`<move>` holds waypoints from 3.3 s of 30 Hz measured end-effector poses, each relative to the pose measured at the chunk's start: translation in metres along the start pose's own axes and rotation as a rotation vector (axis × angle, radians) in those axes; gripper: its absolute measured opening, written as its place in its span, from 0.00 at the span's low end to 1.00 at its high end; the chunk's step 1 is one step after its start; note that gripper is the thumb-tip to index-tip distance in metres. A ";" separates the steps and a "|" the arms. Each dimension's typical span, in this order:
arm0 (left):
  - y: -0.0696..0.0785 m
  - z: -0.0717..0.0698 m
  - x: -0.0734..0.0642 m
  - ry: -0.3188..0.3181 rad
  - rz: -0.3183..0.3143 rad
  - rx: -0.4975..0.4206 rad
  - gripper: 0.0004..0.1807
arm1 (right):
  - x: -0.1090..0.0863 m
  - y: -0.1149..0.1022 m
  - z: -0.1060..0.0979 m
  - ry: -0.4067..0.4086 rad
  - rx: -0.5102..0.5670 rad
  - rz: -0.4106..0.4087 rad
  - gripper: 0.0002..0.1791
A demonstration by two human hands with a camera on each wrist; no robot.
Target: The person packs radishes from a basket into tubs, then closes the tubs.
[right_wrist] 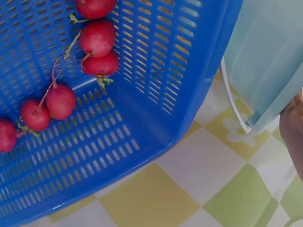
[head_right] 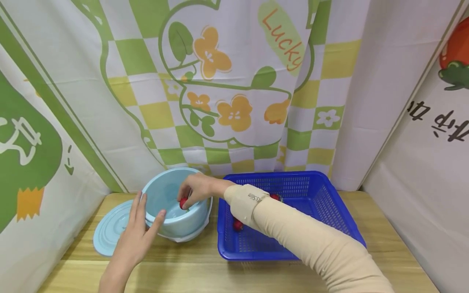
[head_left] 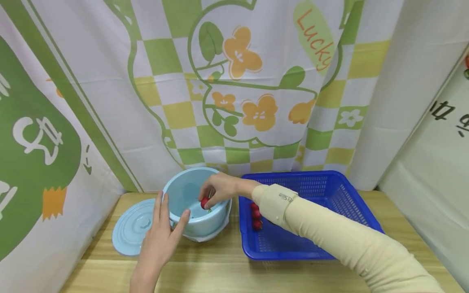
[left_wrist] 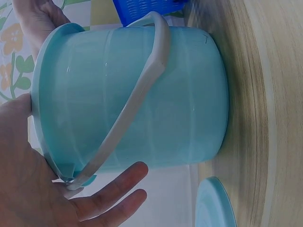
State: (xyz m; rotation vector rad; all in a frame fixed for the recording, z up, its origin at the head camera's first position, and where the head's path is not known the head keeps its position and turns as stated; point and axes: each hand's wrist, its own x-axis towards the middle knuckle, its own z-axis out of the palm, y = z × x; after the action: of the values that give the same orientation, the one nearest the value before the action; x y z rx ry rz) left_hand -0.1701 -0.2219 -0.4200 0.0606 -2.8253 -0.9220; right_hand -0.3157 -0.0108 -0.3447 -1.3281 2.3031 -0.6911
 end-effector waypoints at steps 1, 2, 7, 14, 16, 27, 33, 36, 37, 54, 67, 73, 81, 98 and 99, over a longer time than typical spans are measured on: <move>0.000 0.000 0.000 0.002 0.000 0.000 0.52 | 0.000 0.000 0.000 0.001 0.001 0.000 0.13; 0.000 0.000 0.000 0.004 0.001 0.002 0.52 | 0.000 0.000 -0.001 0.002 -0.001 -0.001 0.13; 0.001 -0.002 0.002 0.005 0.006 0.007 0.52 | 0.000 0.000 -0.002 0.003 0.003 0.001 0.14; 0.002 -0.001 0.002 0.004 0.005 0.008 0.52 | -0.001 0.000 0.000 0.000 0.007 0.005 0.12; 0.001 -0.001 0.001 -0.001 0.000 0.009 0.52 | -0.001 0.000 0.000 -0.001 0.005 0.004 0.12; 0.001 -0.001 -0.001 -0.008 -0.015 0.010 0.53 | 0.001 0.001 0.003 -0.010 -0.005 -0.002 0.12; 0.001 0.000 0.000 -0.007 -0.011 0.013 0.53 | 0.002 0.002 0.003 -0.014 -0.023 -0.015 0.12; 0.001 0.000 0.000 -0.009 -0.011 0.012 0.53 | 0.002 0.001 0.002 -0.012 -0.030 -0.013 0.12; 0.001 0.000 0.000 -0.009 -0.011 0.010 0.53 | 0.001 0.001 0.002 -0.010 -0.029 -0.012 0.12; 0.000 0.000 -0.001 -0.017 -0.012 0.004 0.52 | -0.001 0.000 0.004 -0.010 -0.018 -0.015 0.09; 0.000 -0.001 -0.002 0.002 0.009 -0.001 0.52 | -0.008 0.006 0.001 0.103 0.069 -0.045 0.10; 0.000 0.001 -0.002 0.000 0.005 -0.009 0.52 | -0.024 0.015 -0.003 0.187 0.293 -0.014 0.11; 0.001 0.001 -0.001 0.020 0.004 -0.015 0.52 | -0.051 0.034 -0.016 0.293 0.462 0.038 0.15; -0.002 0.002 0.000 0.031 0.021 -0.013 0.52 | -0.113 0.088 -0.032 0.406 0.464 0.143 0.22; -0.002 0.002 0.000 0.030 0.019 -0.013 0.52 | -0.116 0.091 -0.032 0.409 0.453 0.144 0.22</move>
State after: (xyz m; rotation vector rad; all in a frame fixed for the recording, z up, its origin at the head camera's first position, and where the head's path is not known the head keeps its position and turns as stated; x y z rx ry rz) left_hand -0.1700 -0.2227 -0.4227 0.0448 -2.7870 -0.9281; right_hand -0.3411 0.1367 -0.3626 -0.8628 2.3061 -1.4400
